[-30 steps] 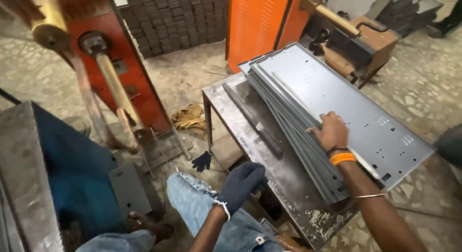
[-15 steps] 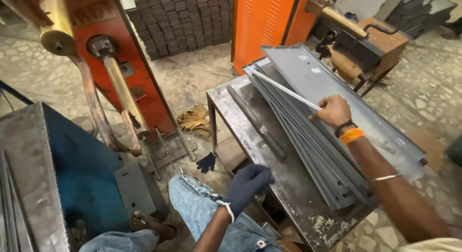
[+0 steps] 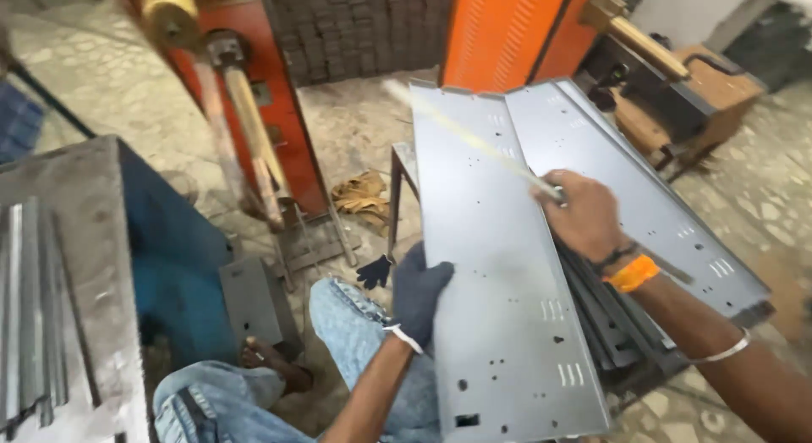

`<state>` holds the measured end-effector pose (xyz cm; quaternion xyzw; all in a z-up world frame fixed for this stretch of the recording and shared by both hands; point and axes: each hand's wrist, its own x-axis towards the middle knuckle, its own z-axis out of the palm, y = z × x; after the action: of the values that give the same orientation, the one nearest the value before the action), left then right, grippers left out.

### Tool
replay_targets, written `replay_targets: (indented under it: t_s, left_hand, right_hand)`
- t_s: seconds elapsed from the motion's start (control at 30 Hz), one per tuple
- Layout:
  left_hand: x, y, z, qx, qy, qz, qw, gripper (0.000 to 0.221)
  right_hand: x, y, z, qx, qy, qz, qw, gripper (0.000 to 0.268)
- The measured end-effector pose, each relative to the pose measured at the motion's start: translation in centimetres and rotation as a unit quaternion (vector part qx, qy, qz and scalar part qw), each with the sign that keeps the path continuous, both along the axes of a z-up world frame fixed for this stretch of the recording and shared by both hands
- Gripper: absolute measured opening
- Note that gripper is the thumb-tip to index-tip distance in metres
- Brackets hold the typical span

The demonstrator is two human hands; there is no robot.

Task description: Using a spot welding machine to attach metal strips to panels.

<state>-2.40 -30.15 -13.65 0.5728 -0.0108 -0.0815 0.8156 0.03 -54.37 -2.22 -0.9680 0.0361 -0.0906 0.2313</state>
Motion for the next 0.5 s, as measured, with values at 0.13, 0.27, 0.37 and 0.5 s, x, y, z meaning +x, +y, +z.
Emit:
replay_targets:
  t_s: [0.13, 0.27, 0.37, 0.5]
  left_hand:
    - [-0.9, 7.3, 5.1, -0.058, 0.017, 0.040, 0.997, 0.045]
    - [-3.2, 13.2, 9.4, -0.023, 0.005, 0.123, 0.992, 0.044]
    - [-4.9, 16.7, 10.5, -0.014, -0.009, 0.179, 0.984, 0.046]
    - [-6.1, 21.5, 10.7, 0.013, 0.031, 0.224, 0.974, 0.046]
  right_hand:
    - [1.9, -1.2, -4.0, 0.072, -0.079, 0.022, 0.994, 0.026]
    - [2.0, 5.6, -4.3, 0.354, 0.019, 0.086, 0.931, 0.030]
    - [1.7, 10.9, -3.8, 0.451, 0.051, 0.143, 0.879, 0.031]
    - [1.7, 14.2, -1.9, 0.470, 0.049, 0.196, 0.859, 0.032]
